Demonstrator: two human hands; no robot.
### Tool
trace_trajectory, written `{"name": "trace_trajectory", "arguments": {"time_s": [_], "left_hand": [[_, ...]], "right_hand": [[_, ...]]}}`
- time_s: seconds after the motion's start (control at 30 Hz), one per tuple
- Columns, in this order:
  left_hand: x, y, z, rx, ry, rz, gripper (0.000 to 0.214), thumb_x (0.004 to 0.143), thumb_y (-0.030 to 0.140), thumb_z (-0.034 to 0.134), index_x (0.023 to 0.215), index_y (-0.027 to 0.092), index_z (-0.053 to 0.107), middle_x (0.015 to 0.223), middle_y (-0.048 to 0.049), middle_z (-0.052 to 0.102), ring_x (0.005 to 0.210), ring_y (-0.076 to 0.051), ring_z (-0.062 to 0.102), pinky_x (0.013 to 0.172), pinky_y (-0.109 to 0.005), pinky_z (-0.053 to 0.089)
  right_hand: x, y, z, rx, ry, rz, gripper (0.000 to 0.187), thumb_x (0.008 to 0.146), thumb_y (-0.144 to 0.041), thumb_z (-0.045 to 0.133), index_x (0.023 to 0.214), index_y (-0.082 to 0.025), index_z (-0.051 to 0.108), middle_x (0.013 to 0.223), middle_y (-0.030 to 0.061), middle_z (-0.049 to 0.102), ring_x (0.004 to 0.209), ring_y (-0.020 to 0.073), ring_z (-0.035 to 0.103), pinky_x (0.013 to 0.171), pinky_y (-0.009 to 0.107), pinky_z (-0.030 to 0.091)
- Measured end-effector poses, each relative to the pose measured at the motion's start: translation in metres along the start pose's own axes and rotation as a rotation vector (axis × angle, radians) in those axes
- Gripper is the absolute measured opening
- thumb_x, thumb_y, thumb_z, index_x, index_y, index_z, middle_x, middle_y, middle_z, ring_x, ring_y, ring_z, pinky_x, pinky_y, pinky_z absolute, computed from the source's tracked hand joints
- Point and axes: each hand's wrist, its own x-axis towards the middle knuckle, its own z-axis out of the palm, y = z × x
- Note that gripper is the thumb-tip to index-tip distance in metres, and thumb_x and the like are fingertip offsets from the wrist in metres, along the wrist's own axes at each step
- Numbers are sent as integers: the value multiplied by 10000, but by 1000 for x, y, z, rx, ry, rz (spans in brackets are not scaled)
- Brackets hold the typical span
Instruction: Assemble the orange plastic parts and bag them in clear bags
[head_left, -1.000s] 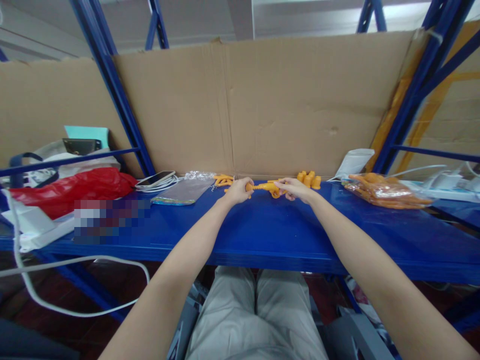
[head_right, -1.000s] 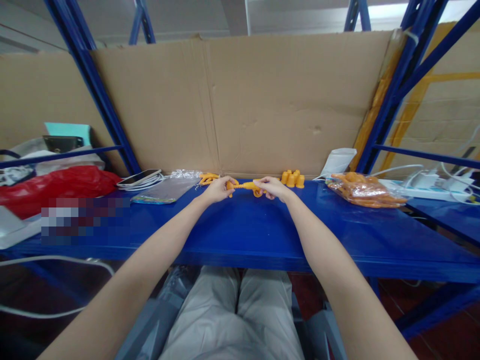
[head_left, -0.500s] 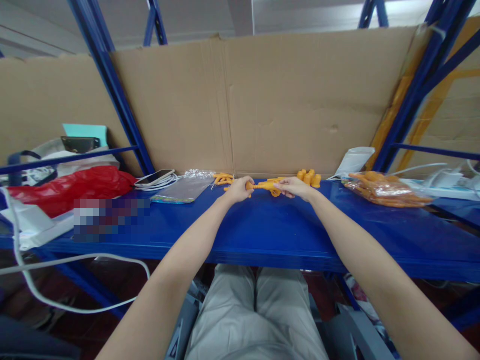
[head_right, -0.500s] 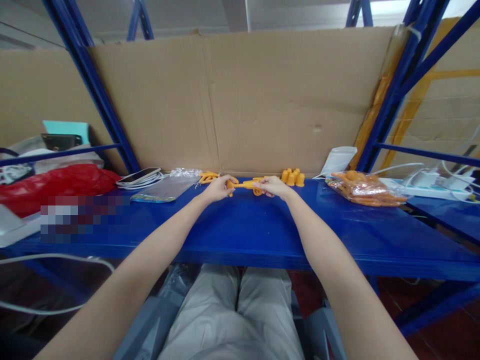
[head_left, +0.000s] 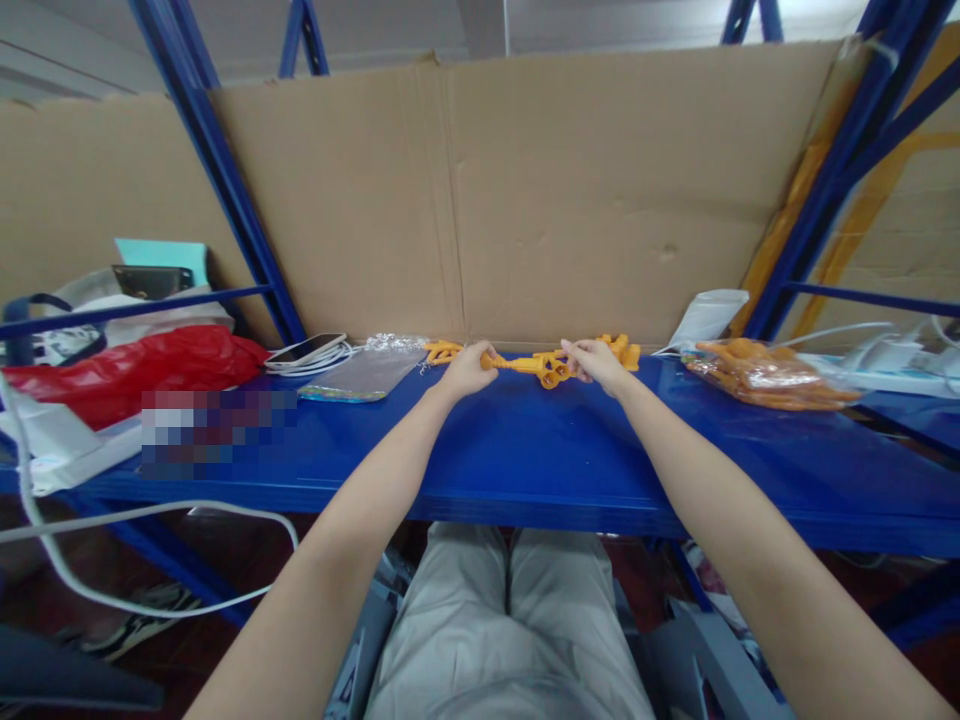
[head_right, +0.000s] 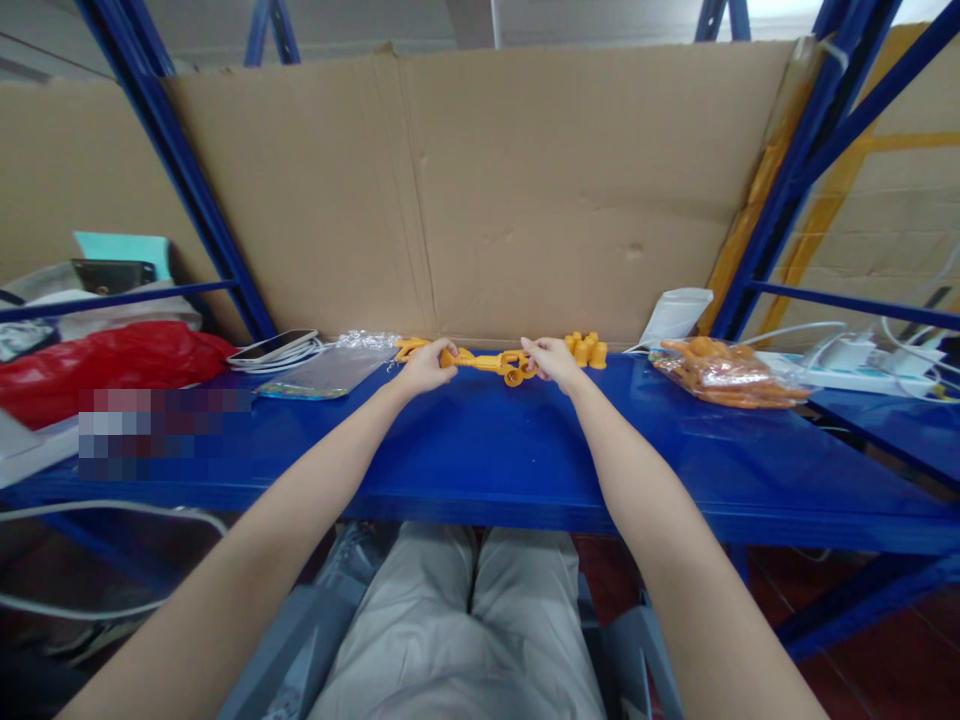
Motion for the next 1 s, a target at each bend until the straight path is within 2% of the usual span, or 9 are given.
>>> {"name": "trace_trajectory", "arguments": {"time_s": [0.13,0.23,0.33,0.47,0.6,0.73,0.87,1.0], "left_hand": [[6,-7,-2,167,-14,4,181,701,141,618,863,205,571,798,-17,652,794,-187,618,698,-262,449],[19,-6,-2,296,-128,60,189,716,148,609,896,201,586,901,-49,672,875,-211,631,733,-268,449],[34,-2,1,373,-234,104,220,722,140,609,937,187,612,969,-82,671,940,-233,628,781,-280,461],[46,3,17,403,-309,78,286,728,101,601,996,190,647,1087,-100,637,999,-233,631,843,-276,472],[53,6,41,319,-322,32,309,767,65,568,1023,187,689,1274,-132,560,1039,-245,645,930,-311,456],[60,11,59,215,-250,20,281,779,66,579,989,185,723,1269,-138,574,1104,-290,612,993,-380,419],[65,16,66,251,-220,64,216,805,93,567,900,190,735,1198,-125,590,1156,-291,552,1002,-393,415],[72,15,69,212,-202,53,207,732,50,605,829,172,743,1120,-130,606,1060,-280,596,989,-393,442]], "right_hand": [[15,19,-13,-120,167,55,347,907,-501,524,841,-183,647,693,90,620,515,145,513,513,316,450],[23,35,-19,-259,184,37,274,887,-414,537,919,-173,665,825,138,669,682,232,619,623,382,526],[26,45,-20,-361,201,20,221,827,-286,592,1003,-172,662,943,154,696,911,308,656,809,438,544],[24,48,-19,-480,191,58,360,778,-154,600,1137,-143,626,1205,185,645,1149,348,599,1012,464,463],[21,49,-18,-548,72,-101,549,719,-61,609,1261,-143,571,1354,170,567,1300,351,490,1105,473,383],[20,48,-16,-528,-55,-163,542,684,-13,616,1201,-174,624,1292,144,620,1256,353,529,1112,486,379],[19,44,-16,-467,-38,-148,426,709,-27,618,1097,-194,677,1146,133,687,1127,359,612,1031,521,450],[17,40,-17,-444,-16,-130,406,718,-19,597,1068,-202,689,1100,117,704,1079,339,638,997,515,480]]}}
